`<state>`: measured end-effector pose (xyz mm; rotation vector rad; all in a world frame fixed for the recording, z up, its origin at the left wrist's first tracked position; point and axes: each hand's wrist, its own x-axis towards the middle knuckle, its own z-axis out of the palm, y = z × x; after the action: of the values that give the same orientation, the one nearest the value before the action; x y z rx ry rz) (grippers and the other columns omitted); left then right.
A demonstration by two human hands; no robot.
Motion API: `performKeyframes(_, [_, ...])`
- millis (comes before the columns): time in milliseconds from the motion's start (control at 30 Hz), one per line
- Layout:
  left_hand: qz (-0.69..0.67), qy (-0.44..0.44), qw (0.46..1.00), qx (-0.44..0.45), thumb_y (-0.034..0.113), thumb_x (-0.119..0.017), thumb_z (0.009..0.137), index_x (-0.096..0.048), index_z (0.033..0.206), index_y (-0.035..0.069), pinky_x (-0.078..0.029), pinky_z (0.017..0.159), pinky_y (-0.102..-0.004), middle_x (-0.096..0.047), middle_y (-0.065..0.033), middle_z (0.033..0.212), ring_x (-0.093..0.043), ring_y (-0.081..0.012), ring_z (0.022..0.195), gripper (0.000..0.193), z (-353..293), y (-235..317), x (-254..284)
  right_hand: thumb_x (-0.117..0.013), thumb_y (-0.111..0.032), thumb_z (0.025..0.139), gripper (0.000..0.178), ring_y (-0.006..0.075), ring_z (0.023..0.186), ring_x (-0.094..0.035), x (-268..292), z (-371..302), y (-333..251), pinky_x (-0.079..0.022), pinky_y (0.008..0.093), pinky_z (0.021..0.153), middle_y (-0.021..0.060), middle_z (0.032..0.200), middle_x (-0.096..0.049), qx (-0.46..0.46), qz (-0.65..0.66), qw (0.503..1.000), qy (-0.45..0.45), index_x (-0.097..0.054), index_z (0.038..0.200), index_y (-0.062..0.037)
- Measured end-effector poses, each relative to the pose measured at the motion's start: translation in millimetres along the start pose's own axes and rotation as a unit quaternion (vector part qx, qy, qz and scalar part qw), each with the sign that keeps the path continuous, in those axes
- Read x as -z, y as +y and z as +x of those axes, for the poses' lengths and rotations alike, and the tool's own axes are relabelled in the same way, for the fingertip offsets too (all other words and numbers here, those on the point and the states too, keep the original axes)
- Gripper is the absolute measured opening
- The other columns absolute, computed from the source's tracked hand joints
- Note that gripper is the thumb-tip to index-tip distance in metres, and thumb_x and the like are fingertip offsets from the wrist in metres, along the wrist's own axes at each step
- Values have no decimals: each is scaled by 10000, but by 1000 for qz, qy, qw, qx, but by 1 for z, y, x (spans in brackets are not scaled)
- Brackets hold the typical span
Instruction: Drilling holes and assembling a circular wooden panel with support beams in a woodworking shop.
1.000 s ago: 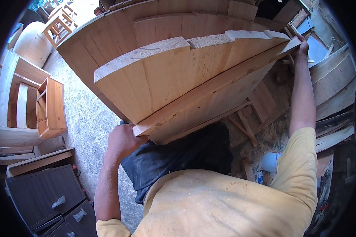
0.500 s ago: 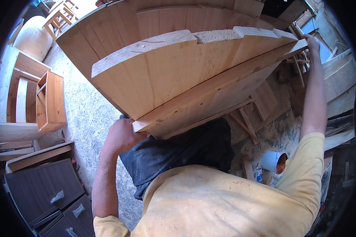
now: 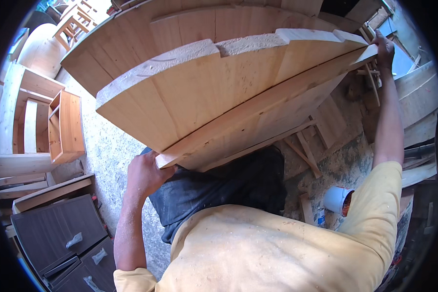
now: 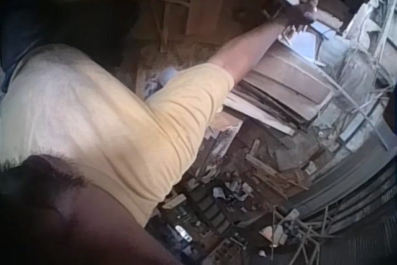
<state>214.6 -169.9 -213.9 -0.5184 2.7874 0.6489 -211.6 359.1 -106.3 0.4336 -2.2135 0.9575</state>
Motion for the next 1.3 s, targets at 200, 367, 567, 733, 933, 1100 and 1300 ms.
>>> performKeyframes(200, [-4, -16, 1000, -16, 266, -758, 636, -656, 1029, 54, -510, 745, -385, -673, -189, 849, -656, -341, 793, 459, 5, -9, 11, -478, -353, 919, 479, 157, 590, -540, 8, -18, 2, -422, 314, 623, 67, 582, -576, -6, 0, 999, 46, -598, 608, -9])
performKeyframes(367, [10, -11, 1000, -25, 231, -793, 590, -676, 953, 3, -509, 727, -369, -676, -189, 822, -670, -307, 748, 445, 8, 10, 65, -481, -348, 913, 459, 179, 586, -531, -18, -75, 85, -410, 347, 608, 80, 576, -553, 75, -145, 987, 9, -592, 627, -6])
performKeyframes(567, [37, -3, 999, -40, 298, -805, 582, -678, 950, -1, -509, 735, -379, -673, -197, 813, -664, -324, 749, 491, -4, 6, 69, -512, -338, 911, 421, 127, 570, -495, -16, -91, 81, -387, 309, 570, 35, 570, -519, -143, -20, 989, -17, -587, 640, -24])
performKeyframes(733, [30, -6, 999, -33, 285, -816, 590, -678, 978, 1, -516, 751, -366, -683, -188, 860, -669, -315, 757, 500, -16, -1, 62, -523, -312, 909, 398, 108, 565, -480, 0, -96, 52, -385, 289, 565, 11, 568, -503, -107, -2, 994, -31, -563, 627, -33])
performKeyframes(933, [15, 11, 997, -72, 309, -815, 623, -656, 959, 70, -521, 682, -372, -675, -147, 774, -669, -275, 719, 442, -13, -7, 61, -546, -284, 891, 346, 100, 598, -459, 1, -96, 39, -369, 276, 574, 15, 585, -478, -101, -32, 989, -105, -562, 654, -32])
performKeyframes(1100, [84, 207, 961, -165, 315, -850, 578, -585, 774, 73, -507, 602, -350, -616, -89, 651, -641, -251, 627, 409, -21, 9, 84, -553, -224, 874, 227, 116, 633, -485, -25, -149, 139, -400, 328, 586, 36, 690, -547, 240, -251, 934, -89, -578, 746, -38])
performKeyframes(1300, [-5, 299, 937, -179, 474, -789, 667, -516, 701, 21, -398, 490, -287, -504, -65, 577, -469, -129, 514, 530, -12, 47, 140, -487, -225, 893, 267, 145, 806, -557, -98, -291, 106, -437, 318, 740, 80, 827, -614, -227, 87, 965, -101, -631, 947, -7])
